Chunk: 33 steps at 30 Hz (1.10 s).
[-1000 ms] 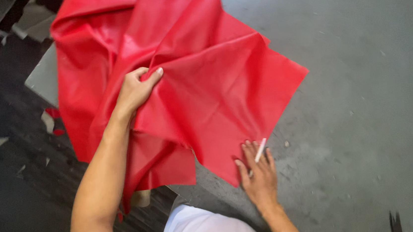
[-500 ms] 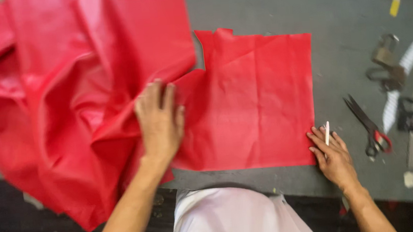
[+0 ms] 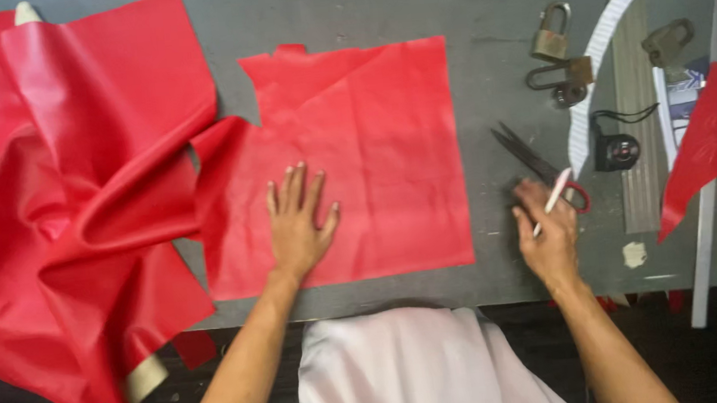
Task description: The person lays out a red sheet of material on a workbench, places a paper pattern on top, and uses scissors to cut the material along the pattern edges. The person also uses a ruler and a marker to draw lines on the material before cutting.
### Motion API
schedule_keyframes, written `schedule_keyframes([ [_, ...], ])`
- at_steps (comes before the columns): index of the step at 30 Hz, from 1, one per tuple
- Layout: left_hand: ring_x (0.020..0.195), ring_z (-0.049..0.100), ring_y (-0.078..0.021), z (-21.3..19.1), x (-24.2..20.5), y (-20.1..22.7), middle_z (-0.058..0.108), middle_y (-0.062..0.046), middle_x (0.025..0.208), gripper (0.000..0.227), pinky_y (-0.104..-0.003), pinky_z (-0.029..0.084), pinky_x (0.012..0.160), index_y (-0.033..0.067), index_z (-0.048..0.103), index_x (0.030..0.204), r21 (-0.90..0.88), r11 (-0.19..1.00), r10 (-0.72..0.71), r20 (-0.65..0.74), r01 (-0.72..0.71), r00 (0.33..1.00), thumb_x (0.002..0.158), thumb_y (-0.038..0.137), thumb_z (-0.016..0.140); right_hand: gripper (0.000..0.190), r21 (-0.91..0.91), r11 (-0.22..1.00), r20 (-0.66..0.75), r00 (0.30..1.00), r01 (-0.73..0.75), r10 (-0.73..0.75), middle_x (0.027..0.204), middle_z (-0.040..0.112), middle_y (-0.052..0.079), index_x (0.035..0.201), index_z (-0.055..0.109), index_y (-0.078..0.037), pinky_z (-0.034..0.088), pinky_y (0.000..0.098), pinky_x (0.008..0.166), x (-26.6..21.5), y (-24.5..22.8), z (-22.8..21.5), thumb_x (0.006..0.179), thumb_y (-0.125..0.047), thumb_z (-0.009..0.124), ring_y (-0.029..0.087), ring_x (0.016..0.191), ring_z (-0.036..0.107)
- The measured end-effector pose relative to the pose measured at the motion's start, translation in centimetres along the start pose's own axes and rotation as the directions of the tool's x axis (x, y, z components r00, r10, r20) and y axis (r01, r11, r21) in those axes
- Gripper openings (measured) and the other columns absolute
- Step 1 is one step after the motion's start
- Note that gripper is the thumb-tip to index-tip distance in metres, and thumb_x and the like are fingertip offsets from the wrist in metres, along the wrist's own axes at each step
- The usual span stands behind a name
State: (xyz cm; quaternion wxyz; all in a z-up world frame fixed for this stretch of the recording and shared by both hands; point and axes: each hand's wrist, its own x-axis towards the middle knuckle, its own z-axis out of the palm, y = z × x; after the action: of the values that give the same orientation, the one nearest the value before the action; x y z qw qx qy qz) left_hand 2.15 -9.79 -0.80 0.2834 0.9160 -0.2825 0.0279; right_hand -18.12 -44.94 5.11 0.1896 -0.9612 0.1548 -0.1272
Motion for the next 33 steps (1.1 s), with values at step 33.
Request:
schedule_keyframes([
  [33, 0.158, 0.011, -0.0453, 7.8, -0.6, 14.5, 0.016, -0.026, 0.170, 0.067, -0.065, 0.004, 0.126, 0.0188, 0.046, 0.159, 0.187, 0.978, -0.106, 0.077, 0.090, 0.991, 0.099, 0.045, 0.061, 0.029, 0.123, 0.978, -0.112, 0.977, -0.170, 0.184, 0.137, 0.063, 0.013, 0.122, 0.072, -0.003, 0.044, 0.0441, 0.109, -2.4, 12.9, -6.1, 0.093, -0.004, 0.070, 0.035, 0.127, 0.055],
])
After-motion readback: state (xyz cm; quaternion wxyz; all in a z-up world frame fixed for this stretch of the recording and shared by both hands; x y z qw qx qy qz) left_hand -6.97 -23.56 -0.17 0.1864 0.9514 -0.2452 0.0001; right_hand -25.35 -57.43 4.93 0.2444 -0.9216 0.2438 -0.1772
